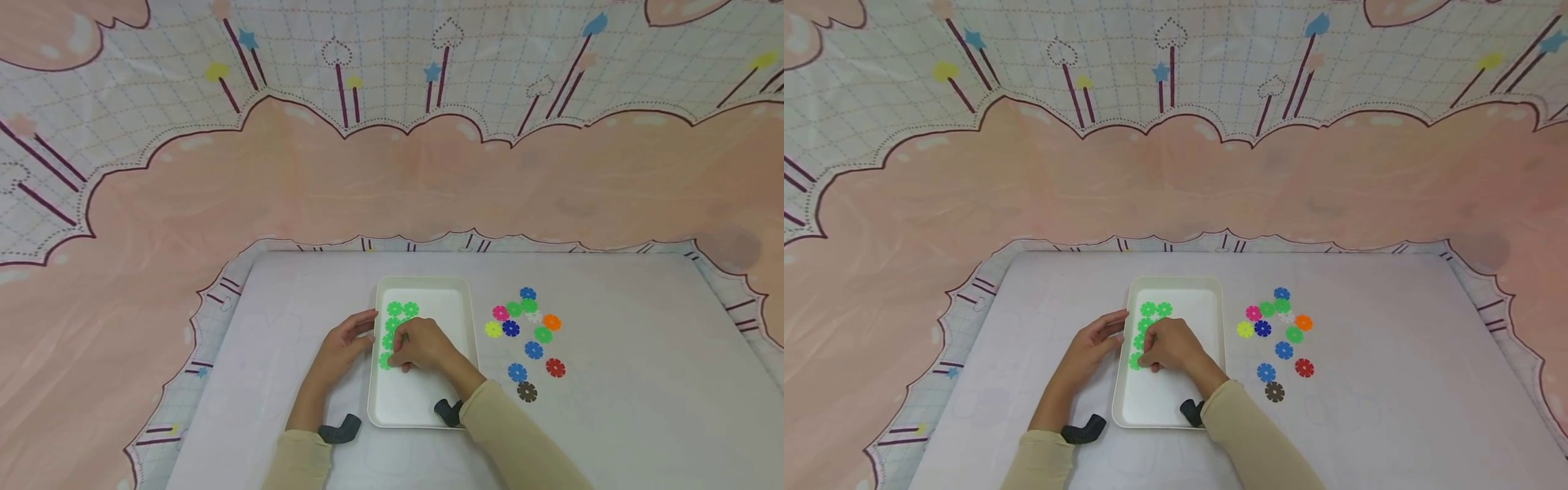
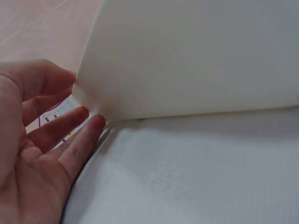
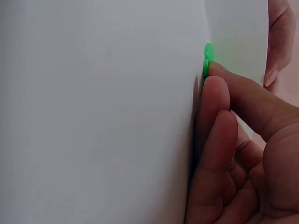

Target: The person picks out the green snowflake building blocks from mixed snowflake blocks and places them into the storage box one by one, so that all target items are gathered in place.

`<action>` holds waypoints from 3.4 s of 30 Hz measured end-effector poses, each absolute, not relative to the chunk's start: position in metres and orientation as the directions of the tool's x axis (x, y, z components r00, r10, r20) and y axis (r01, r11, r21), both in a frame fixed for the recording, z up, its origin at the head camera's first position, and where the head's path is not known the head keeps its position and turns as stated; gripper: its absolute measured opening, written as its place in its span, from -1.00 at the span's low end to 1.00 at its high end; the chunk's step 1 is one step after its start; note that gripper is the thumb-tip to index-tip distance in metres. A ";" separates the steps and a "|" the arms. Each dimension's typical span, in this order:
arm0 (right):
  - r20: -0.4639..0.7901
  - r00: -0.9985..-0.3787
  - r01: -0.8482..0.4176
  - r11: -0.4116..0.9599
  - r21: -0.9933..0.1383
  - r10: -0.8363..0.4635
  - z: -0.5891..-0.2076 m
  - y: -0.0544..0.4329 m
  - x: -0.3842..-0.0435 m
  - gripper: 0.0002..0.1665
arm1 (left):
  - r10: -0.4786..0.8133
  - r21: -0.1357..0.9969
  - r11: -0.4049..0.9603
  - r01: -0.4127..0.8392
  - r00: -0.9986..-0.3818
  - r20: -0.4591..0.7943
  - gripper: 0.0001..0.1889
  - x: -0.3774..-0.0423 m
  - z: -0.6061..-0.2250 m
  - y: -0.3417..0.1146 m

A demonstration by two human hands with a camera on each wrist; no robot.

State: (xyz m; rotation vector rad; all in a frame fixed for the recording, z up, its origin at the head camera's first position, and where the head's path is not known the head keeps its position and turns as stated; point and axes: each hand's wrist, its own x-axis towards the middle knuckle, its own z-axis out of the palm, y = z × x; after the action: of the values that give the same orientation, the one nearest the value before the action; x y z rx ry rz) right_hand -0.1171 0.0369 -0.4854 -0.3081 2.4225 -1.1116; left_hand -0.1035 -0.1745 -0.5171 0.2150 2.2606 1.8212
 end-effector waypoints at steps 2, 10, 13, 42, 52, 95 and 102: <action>-0.309 -0.875 -0.011 0.652 -0.758 -0.374 -0.486 0.037 -0.118 -0.78 | 0.255 0.975 0.219 -0.028 -0.963 -0.085 -0.53 -0.104 -0.518 -0.174; -0.308 -0.874 -0.008 0.645 -0.764 -0.376 -0.488 0.038 -0.118 -0.78 | 0.260 0.974 0.224 -0.016 -0.963 -0.076 -0.52 -0.105 -0.521 -0.175; -0.304 -0.873 -0.015 0.642 -0.766 -0.382 -0.488 0.038 -0.119 -0.78 | 0.264 0.975 0.224 -0.010 -0.962 -0.071 -0.52 -0.105 -0.521 -0.175; -0.304 -0.856 -0.005 0.595 -0.803 -0.418 -0.487 0.042 -0.120 -0.78 | 0.249 0.975 0.221 -0.037 -0.964 -0.093 -0.52 -0.104 -0.520 -0.175; -0.251 -0.873 -0.013 0.534 -0.845 -0.418 -0.471 0.053 -0.119 -0.78 | 0.266 0.978 0.206 -0.022 -0.961 -0.078 -0.52 -0.104 -0.519 -0.174; -0.252 -0.941 0.113 0.492 -0.863 -0.226 -0.447 0.115 -0.105 -0.79 | 0.239 0.978 0.206 -0.038 -0.967 -0.087 -0.53 -0.103 -0.519 -0.173; -0.247 -0.945 0.129 0.451 -0.883 -0.214 -0.446 0.129 -0.105 -0.76 | 0.236 0.977 0.209 -0.035 -0.968 -0.086 -0.53 -0.104 -0.521 -0.174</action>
State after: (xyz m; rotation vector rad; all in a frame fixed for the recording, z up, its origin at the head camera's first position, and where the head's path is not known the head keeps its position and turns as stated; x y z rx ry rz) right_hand -0.1047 0.1287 -0.4463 -0.0717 2.3830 -1.4921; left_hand -0.1041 -0.1735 -0.5210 0.1911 2.2650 1.8400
